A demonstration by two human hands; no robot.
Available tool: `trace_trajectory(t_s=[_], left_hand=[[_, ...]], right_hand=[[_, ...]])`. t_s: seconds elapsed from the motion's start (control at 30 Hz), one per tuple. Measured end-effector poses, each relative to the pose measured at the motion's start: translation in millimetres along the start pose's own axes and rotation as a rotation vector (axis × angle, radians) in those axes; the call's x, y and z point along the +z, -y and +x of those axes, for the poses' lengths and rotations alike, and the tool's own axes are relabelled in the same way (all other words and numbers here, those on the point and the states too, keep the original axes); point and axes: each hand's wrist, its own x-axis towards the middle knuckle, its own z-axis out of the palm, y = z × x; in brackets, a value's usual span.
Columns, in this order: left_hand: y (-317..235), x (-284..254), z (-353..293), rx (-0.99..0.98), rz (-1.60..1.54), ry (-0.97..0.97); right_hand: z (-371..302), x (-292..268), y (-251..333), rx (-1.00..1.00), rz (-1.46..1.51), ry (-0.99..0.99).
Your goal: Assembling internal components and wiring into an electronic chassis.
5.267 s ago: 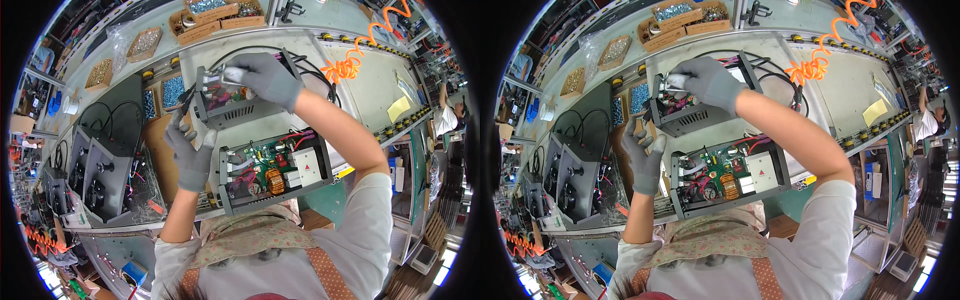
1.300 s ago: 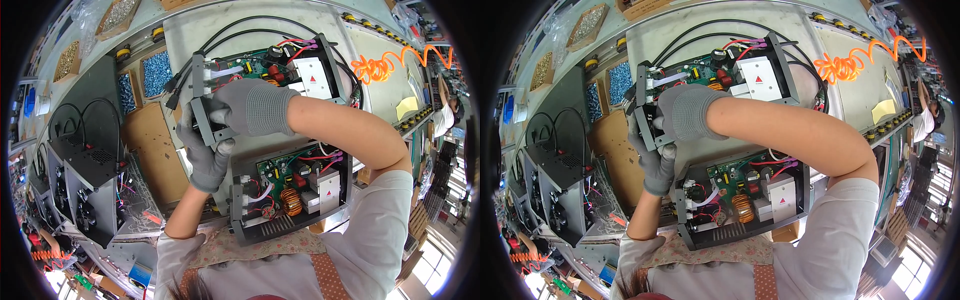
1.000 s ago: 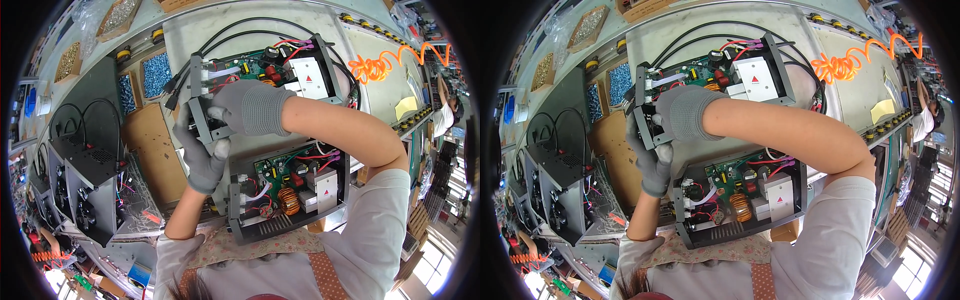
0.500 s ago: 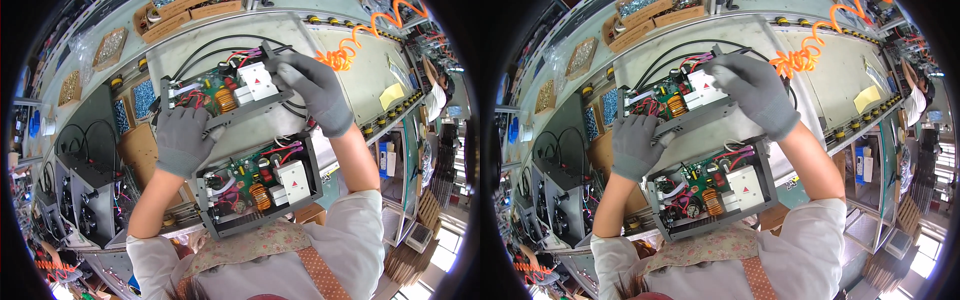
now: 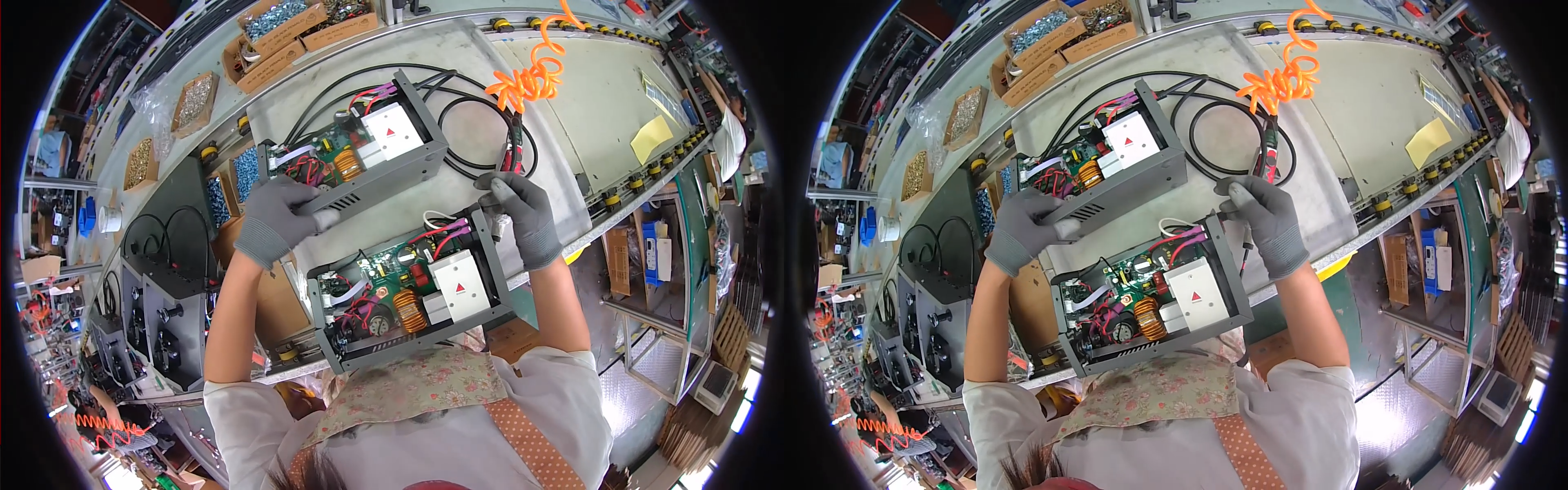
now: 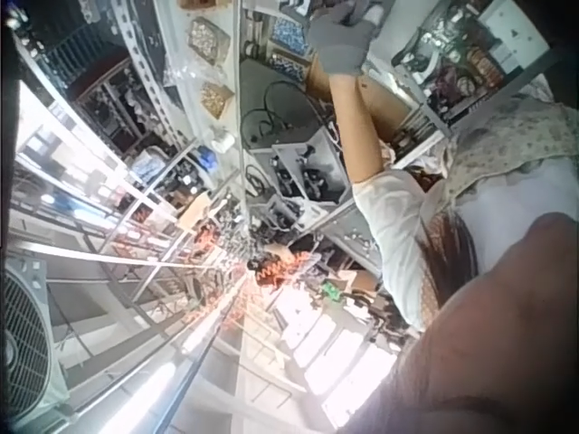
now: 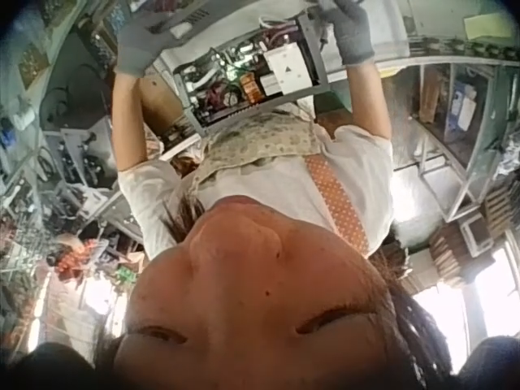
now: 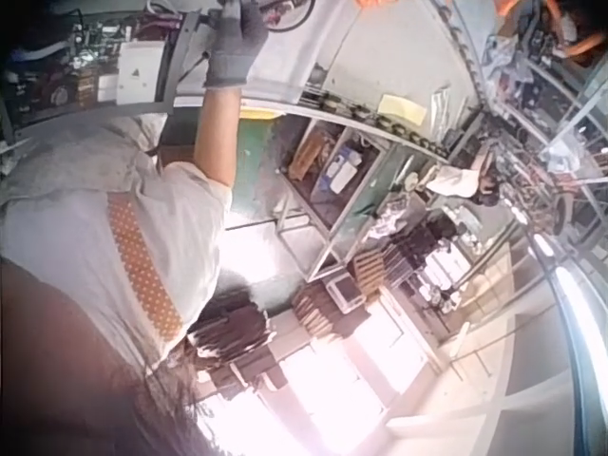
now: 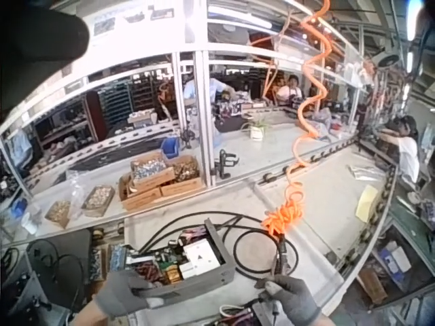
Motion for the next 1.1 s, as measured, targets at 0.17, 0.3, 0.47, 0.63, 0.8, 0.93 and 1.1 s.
trace_trajectory(t_s=[0.17,0.3,0.47,0.63,0.8,0.93,1.1], left_hand=[[-8,15,13,-0.205,-0.15,-0.233],[-11,27,20,-0.321,0.11,-0.298],[-10,34,20,-0.3,0.262,-0.39],[-22,20,24,-0.418,0.271,-0.25],[-44,14,0,0.157,0.364,-0.73],[-94,1,-70,0.362,-0.035,-0.163],[-109,41,-133,0.271,0.173,0.217]], right_hand=[[-5,4,-12,0.015,0.053,-0.037],[-10,4,-18,0.018,0.051,-0.014],[-19,6,-22,0.036,0.074,-0.011],[-24,2,-22,0.056,0.089,0.008],[-41,0,-17,-0.015,0.052,-0.072],[-71,13,-7,-0.093,0.005,-0.138],[-80,28,-12,-0.428,-0.325,-0.249]])
